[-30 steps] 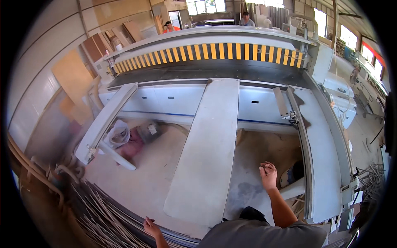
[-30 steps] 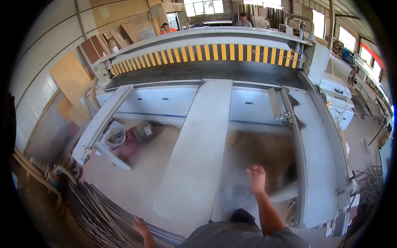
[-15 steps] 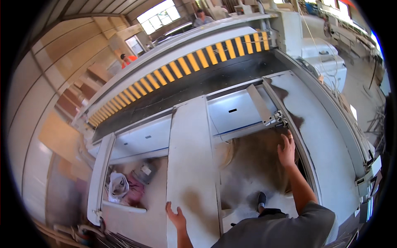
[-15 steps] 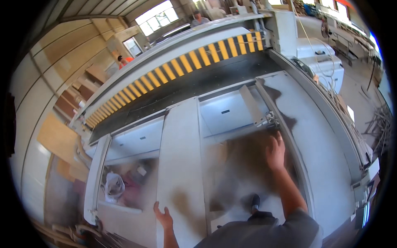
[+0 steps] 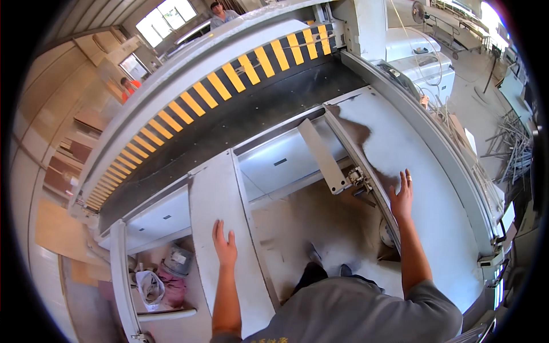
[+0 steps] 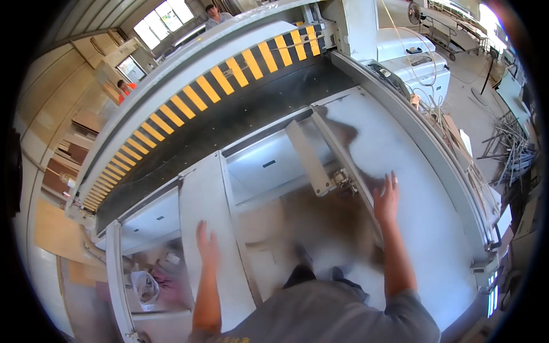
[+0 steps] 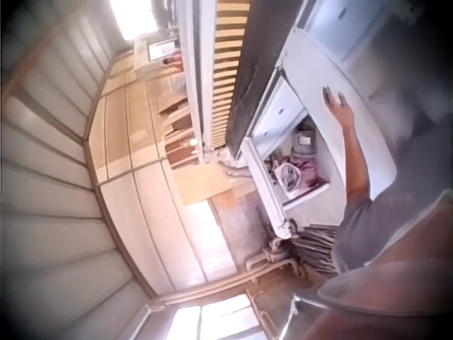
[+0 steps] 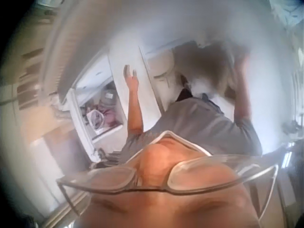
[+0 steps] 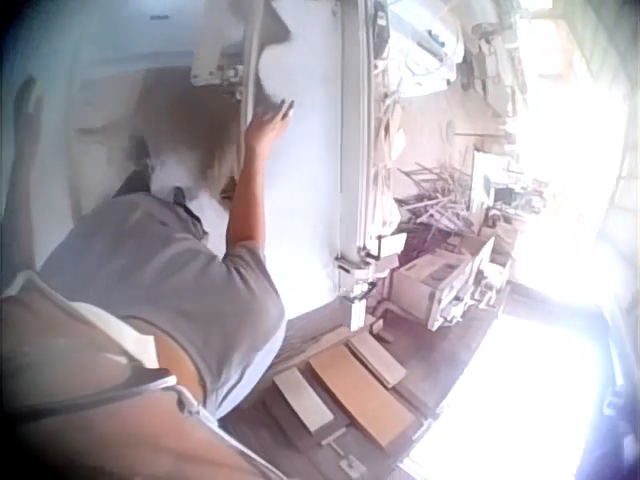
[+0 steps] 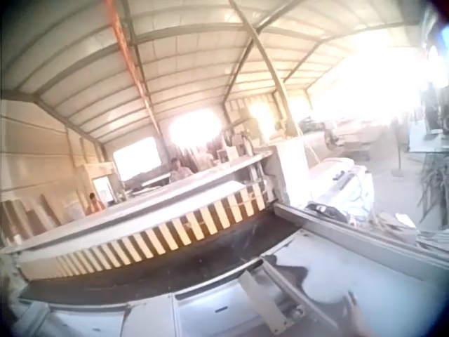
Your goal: The person operates an industrial panel saw, receiving cut wooden boards, removing trimmed wood strips, and rotating and repositioning the boards on the machine table.
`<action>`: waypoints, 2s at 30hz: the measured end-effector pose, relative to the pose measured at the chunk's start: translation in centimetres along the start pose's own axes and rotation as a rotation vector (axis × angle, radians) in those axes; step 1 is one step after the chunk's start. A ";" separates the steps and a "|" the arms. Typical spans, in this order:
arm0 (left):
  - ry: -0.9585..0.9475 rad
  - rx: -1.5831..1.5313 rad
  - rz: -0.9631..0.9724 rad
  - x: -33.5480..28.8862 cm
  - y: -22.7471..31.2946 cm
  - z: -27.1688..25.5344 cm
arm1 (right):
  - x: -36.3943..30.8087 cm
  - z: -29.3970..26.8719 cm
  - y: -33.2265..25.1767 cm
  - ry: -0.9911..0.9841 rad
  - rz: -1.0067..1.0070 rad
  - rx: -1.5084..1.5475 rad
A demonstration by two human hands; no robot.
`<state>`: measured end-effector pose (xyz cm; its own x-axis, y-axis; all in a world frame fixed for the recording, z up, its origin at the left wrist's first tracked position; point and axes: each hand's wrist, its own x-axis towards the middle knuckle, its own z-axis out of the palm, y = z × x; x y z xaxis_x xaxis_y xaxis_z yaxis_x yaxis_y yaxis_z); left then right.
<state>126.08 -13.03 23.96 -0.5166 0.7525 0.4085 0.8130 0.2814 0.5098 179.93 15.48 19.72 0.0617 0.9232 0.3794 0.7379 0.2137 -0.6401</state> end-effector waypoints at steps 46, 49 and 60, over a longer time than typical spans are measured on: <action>-0.253 0.975 -1.085 4.1 -44.2 -12.7 | 13.4 46.8 -27.3 -0.797 0.924 0.952; -0.288 1.092 -1.196 1.0 -45.6 -15.0 | 14.3 52.1 -31.7 -0.643 1.196 1.069; -0.275 1.006 -0.940 -2.0 -46.6 -14.6 | 7.0 46.2 -33.8 -0.637 1.072 0.816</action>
<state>85.28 -36.31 10.47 -0.9944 0.1055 0.0032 0.0999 0.9503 -0.2949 124.36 29.47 13.13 -0.1375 0.6877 -0.7128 -0.0505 -0.7236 -0.6884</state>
